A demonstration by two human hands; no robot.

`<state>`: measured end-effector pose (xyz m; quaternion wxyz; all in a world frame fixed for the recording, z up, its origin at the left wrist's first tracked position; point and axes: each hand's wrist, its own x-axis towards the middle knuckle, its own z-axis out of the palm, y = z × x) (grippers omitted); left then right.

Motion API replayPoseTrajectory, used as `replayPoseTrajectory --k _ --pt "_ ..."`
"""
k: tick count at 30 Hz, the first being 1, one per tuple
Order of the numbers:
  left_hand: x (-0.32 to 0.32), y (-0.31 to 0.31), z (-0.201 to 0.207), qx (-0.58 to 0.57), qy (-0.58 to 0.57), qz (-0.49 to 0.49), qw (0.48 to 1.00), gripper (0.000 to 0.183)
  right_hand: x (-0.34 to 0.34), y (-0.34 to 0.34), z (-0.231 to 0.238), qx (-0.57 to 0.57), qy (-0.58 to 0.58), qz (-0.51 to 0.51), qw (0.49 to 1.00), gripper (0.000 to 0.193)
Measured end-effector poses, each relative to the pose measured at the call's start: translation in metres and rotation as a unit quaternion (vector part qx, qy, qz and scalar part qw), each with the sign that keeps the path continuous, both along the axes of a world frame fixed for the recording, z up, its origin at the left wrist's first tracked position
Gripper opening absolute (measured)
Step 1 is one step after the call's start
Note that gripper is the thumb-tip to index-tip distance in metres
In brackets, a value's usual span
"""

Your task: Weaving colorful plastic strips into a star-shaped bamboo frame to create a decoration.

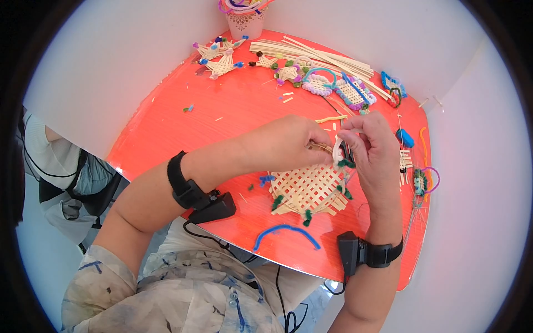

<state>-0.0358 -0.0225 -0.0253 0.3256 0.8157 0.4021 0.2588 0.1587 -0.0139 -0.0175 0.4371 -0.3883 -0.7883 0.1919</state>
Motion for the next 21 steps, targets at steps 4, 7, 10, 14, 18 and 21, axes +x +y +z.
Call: replayPoseTrajectory --k 4,7,10,14,18,21 --pt "0.003 0.003 -0.008 -0.019 -0.013 0.030 0.999 0.017 0.002 0.007 -0.008 0.035 -0.043 -0.013 0.998 0.011" --pt "0.007 0.002 -0.015 0.016 -0.004 0.036 0.999 0.015 -0.004 0.006 -0.012 0.019 -0.033 0.012 0.999 0.011" --pt "0.008 0.000 -0.015 0.042 -0.006 0.040 0.998 0.013 -0.001 0.013 -0.022 -0.029 0.032 0.006 0.999 0.013" --pt "0.005 0.000 -0.021 0.113 -0.048 0.059 0.991 0.012 0.004 0.015 -0.019 -0.080 -0.008 -0.015 0.997 0.014" --pt "0.002 0.000 -0.016 0.062 -0.072 0.085 0.992 0.012 0.010 0.020 -0.029 -0.167 0.087 -0.009 0.982 0.017" --pt "-0.002 0.000 -0.014 0.028 -0.059 0.080 0.995 0.015 0.008 0.020 -0.030 -0.188 0.101 -0.012 0.977 0.018"
